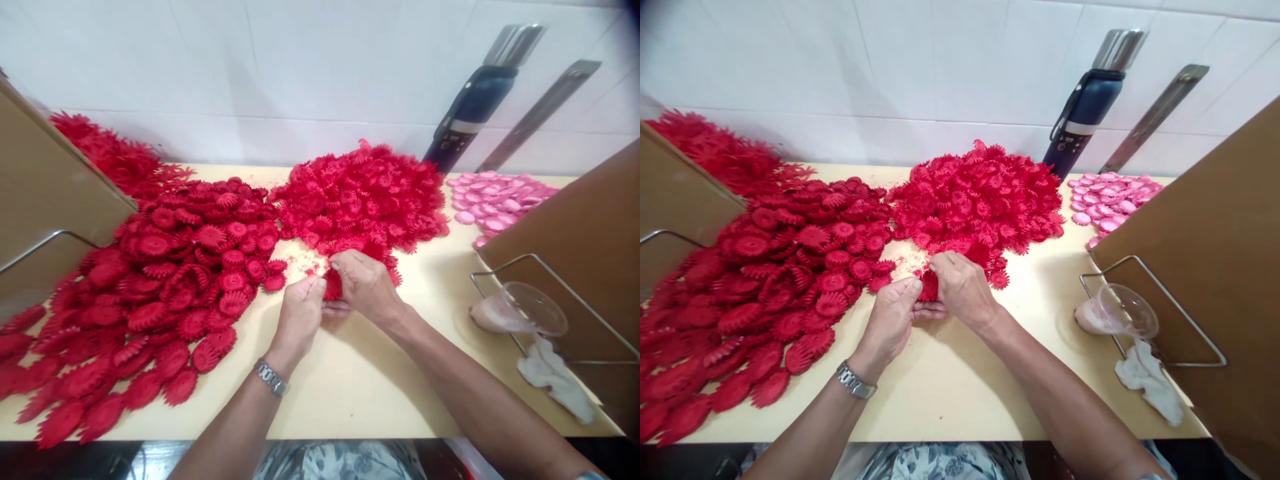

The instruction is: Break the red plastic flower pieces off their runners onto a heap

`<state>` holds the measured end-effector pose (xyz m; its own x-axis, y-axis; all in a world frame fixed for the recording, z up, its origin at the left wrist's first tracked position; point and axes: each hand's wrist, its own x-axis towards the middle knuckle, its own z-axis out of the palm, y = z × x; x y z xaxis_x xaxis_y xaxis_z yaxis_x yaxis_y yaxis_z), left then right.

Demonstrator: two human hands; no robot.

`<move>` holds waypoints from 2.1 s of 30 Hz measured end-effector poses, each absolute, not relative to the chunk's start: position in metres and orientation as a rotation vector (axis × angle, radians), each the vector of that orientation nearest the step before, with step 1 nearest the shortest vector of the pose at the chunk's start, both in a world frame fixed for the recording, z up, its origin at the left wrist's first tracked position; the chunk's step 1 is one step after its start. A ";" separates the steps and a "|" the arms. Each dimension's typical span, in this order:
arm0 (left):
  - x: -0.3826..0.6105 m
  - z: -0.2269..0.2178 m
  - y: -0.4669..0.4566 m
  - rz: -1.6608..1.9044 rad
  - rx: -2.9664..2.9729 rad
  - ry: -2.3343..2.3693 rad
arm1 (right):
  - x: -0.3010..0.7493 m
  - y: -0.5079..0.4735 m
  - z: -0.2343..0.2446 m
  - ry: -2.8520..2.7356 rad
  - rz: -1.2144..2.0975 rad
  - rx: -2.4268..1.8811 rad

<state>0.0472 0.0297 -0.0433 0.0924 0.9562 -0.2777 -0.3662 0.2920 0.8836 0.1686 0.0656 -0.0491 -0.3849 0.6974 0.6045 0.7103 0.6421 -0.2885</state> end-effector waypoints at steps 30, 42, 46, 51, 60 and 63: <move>0.040 -0.040 0.030 1.047 0.744 1.034 | 0.213 0.084 -0.029 -1.978 -0.095 -1.264; 0.040 -0.039 0.029 1.005 0.867 0.947 | 0.177 0.063 -0.031 -1.969 0.896 -1.114; 0.041 -0.045 0.030 1.006 0.933 1.016 | 0.175 0.061 -0.033 -2.051 0.710 -1.097; 0.042 -0.049 0.031 1.029 0.887 0.998 | 0.169 0.060 -0.044 -2.165 0.292 -1.063; 0.042 -0.040 0.031 1.097 0.764 1.083 | 0.173 0.059 -0.039 -2.088 0.382 -0.993; 0.041 -0.040 0.032 1.107 0.758 1.075 | 0.174 0.058 -0.040 -2.097 0.336 -0.950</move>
<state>0.0408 0.0322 -0.0396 0.0754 0.9533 -0.2924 -0.3208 0.3008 0.8981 0.1737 0.0583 -0.0397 -0.4048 0.7257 0.5563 0.5157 0.6836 -0.5165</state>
